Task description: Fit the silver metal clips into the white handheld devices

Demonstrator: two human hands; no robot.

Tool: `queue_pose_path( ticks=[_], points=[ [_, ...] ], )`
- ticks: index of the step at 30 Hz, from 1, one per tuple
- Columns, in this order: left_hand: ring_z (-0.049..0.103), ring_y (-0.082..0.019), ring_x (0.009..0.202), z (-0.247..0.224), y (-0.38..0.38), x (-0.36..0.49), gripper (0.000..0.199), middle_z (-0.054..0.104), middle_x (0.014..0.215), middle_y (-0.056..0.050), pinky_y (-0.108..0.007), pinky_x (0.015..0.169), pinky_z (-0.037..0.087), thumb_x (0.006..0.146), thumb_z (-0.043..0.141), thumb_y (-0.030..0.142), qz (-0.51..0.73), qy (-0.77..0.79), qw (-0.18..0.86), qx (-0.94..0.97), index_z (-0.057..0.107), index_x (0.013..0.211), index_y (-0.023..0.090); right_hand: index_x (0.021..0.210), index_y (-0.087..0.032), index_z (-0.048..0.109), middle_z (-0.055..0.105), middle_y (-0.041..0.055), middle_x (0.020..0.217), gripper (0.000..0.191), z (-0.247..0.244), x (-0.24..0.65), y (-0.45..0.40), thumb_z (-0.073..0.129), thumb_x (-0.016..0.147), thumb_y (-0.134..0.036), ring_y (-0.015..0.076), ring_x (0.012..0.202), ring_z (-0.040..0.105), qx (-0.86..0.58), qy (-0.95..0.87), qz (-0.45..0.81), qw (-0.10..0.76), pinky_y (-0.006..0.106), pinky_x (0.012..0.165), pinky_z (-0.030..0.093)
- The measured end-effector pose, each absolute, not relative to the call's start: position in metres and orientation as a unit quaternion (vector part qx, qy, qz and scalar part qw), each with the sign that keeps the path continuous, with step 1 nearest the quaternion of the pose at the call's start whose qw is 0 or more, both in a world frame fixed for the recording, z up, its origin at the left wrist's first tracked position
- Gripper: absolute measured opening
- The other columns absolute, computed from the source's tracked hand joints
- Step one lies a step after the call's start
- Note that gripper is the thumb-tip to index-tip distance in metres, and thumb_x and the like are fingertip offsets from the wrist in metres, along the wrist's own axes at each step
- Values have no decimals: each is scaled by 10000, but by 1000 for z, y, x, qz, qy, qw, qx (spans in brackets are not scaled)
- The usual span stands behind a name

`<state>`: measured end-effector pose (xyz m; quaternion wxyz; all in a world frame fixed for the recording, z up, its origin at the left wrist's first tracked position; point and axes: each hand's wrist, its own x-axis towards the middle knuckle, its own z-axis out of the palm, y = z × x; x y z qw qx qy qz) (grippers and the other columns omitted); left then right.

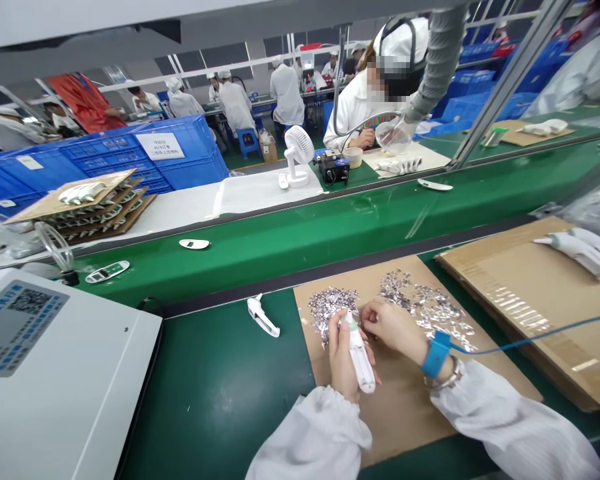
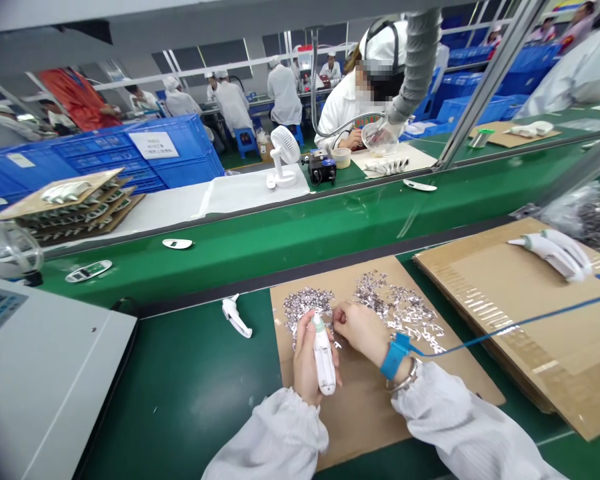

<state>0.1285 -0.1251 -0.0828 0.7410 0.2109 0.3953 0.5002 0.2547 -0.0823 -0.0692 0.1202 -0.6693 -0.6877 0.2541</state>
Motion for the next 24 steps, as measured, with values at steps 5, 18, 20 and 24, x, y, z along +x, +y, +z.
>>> queue_pose_path(
  ticks=[5,18,20,24],
  points=[
    [502,-111,382,-84,-127,130,453,546,738,27,-201,266,374,840,476,542,476,410,744,227,388,1230,329,705,-200,587,662,11,739,99,-50,268,-93,499,748,-184,164,673,592,-659,-674,287,167,266,616,407],
    [557,-197,963,-94,-138,139,418,595,1025,-50,-320,881,436,874,420,553,507,432,671,325,578,1090,232,710,-203,520,619,2,721,102,-27,254,-138,497,763,-119,161,666,585,-593,-734,292,156,277,621,422],
    [554,-199,972,-94,-139,139,416,597,1030,-52,-324,900,425,879,413,546,507,430,672,326,573,1094,229,717,-202,520,621,10,722,118,-28,250,-140,488,772,-104,171,660,587,-593,-753,253,132,292,624,424],
    [540,-192,1037,-94,-139,137,403,591,1080,-51,-299,961,383,887,423,524,507,433,666,333,574,1106,221,761,-194,569,642,48,800,146,-27,244,-144,466,814,-104,195,658,594,-579,-791,180,76,310,581,411]
  ],
)
